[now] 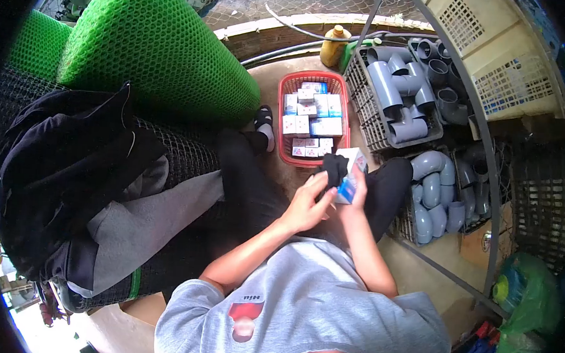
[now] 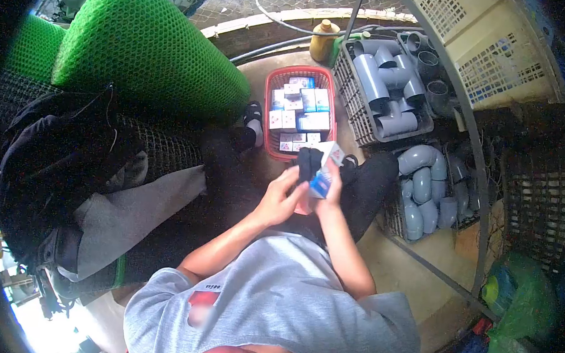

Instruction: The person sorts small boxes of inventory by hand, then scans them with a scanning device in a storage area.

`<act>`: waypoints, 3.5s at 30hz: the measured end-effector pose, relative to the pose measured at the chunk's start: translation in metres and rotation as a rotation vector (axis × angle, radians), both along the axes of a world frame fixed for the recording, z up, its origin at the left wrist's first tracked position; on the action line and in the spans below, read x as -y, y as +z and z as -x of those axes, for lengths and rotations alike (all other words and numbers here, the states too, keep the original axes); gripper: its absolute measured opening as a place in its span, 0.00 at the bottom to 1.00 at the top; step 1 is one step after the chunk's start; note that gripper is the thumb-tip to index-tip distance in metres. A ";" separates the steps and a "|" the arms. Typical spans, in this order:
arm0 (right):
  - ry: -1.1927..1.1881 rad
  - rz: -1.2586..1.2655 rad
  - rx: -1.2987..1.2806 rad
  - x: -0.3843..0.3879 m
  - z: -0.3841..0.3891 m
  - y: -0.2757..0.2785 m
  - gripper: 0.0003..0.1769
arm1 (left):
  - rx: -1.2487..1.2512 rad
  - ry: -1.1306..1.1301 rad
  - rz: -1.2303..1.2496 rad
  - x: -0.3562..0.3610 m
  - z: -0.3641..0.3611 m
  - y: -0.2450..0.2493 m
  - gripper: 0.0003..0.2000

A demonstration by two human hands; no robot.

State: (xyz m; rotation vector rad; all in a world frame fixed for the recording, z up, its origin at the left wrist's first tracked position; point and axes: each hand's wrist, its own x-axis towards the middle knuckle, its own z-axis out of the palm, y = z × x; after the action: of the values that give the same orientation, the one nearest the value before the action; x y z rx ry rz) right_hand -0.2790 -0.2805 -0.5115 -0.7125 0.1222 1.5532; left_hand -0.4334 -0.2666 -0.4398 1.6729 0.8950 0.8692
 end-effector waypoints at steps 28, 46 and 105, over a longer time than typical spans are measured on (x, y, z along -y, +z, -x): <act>-0.007 0.051 0.686 -0.005 0.016 -0.031 0.26 | -0.005 0.039 0.373 -0.002 0.008 -0.083 0.27; 0.048 -0.177 1.350 -0.204 0.017 -0.111 0.36 | -0.005 0.172 0.594 -0.094 0.079 -0.121 0.14; 1.137 -0.599 2.790 -0.368 0.018 -0.286 0.46 | -0.276 0.081 0.508 -0.114 0.072 -0.144 0.16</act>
State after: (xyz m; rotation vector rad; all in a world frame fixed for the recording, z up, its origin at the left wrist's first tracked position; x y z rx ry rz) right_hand -0.2969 0.0875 -0.7974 -1.7898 -2.8711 -0.0295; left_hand -0.5053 -0.1530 -0.5840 1.3298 1.2590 0.4135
